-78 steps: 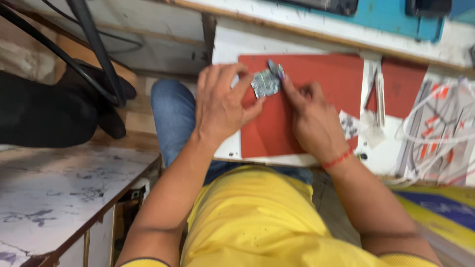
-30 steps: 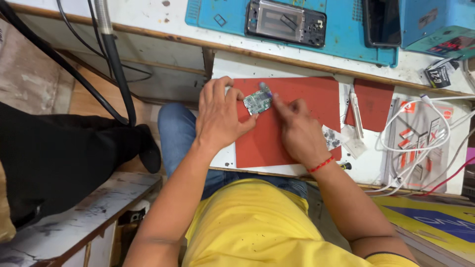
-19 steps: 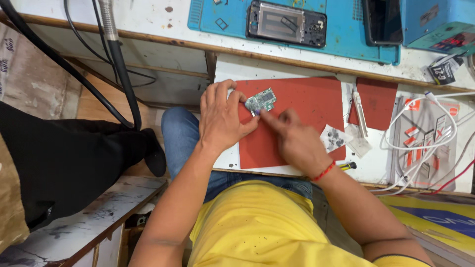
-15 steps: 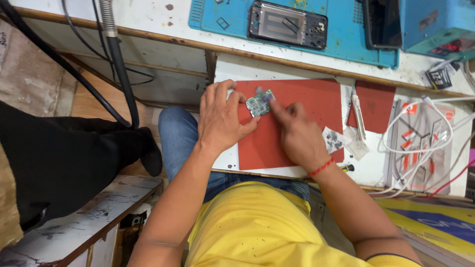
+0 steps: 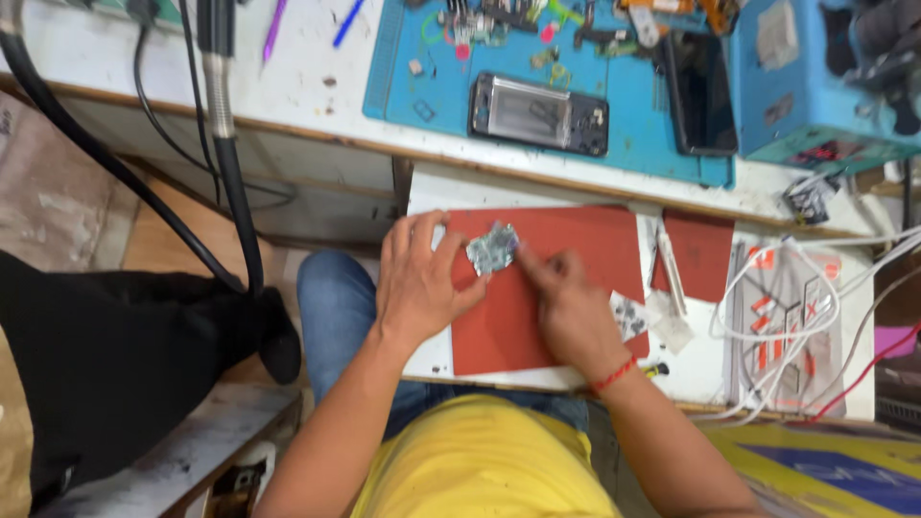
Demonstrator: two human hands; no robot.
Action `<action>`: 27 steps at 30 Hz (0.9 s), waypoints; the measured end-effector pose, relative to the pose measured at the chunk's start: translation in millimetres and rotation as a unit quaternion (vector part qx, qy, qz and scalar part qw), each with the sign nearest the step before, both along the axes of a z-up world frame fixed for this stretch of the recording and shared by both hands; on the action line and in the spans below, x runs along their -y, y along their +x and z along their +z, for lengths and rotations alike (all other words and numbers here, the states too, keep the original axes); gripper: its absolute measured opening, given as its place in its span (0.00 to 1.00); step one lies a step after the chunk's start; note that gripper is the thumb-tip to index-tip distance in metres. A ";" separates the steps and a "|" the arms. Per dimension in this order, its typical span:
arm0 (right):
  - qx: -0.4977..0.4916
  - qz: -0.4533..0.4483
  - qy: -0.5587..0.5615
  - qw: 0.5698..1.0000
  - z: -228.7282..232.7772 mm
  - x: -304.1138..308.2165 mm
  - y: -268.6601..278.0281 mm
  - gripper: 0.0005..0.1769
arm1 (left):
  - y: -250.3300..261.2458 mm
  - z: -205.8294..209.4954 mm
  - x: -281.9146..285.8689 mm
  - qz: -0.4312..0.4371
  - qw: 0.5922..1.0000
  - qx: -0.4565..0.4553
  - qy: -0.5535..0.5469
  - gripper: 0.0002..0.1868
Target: The person cleans a small circuit board with a brush and then uses a hot air gun to apply heat to specific areas. The person works on a red mat on a cluttered workbench with various tools and disassembled phone parts visible.
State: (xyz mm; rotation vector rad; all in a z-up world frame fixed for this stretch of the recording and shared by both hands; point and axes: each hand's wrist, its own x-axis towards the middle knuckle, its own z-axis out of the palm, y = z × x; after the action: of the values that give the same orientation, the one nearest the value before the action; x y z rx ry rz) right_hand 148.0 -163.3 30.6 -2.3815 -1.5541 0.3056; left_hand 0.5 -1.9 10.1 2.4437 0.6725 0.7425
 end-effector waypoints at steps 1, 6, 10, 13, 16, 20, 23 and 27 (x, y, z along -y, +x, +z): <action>0.002 0.023 -0.012 1.000 0.0 -0.6 2.5 0.37 | 1.8 0.5 -1.3 0.000 1.000 0.006 0.002 0.26; -0.038 -0.035 0.002 0.999 1.8 5.9 -5.3 0.35 | -3.0 -4.4 4.2 0.001 1.000 0.001 0.008 0.25; -0.054 0.054 -0.015 0.997 8.5 -6.4 -0.2 0.38 | 1.1 -2.6 -0.3 0.001 1.000 -0.009 0.003 0.25; -0.026 -0.075 -0.017 0.997 8.8 3.1 -8.5 0.30 | -2.1 -3.9 4.9 0.001 1.000 -0.020 -0.012 0.25; -0.055 0.031 0.039 0.997 13.2 1.9 -1.5 0.35 | 3.5 2.7 1.5 0.003 0.999 -0.029 -0.014 0.27; -0.067 -0.033 -0.008 0.997 9.2 -0.7 1.7 0.34 | 1.2 9.5 1.8 0.001 1.000 -0.015 -0.001 0.27; -0.079 -0.049 -0.032 0.995 -2.7 2.1 7.0 0.32 | 4.5 0.9 2.5 0.006 1.000 -0.011 -0.004 0.25; -0.080 -0.027 -0.001 0.996 -4.7 11.0 -3.1 0.34 | -3.3 -4.8 6.2 0.006 1.000 -0.009 -0.008 0.25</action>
State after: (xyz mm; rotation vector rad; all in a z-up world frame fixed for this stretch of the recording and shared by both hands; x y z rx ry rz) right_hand 144.8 -174.3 25.9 -2.3327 -1.4162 0.4736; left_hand -2.8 -8.0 5.2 2.4359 0.6977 0.7184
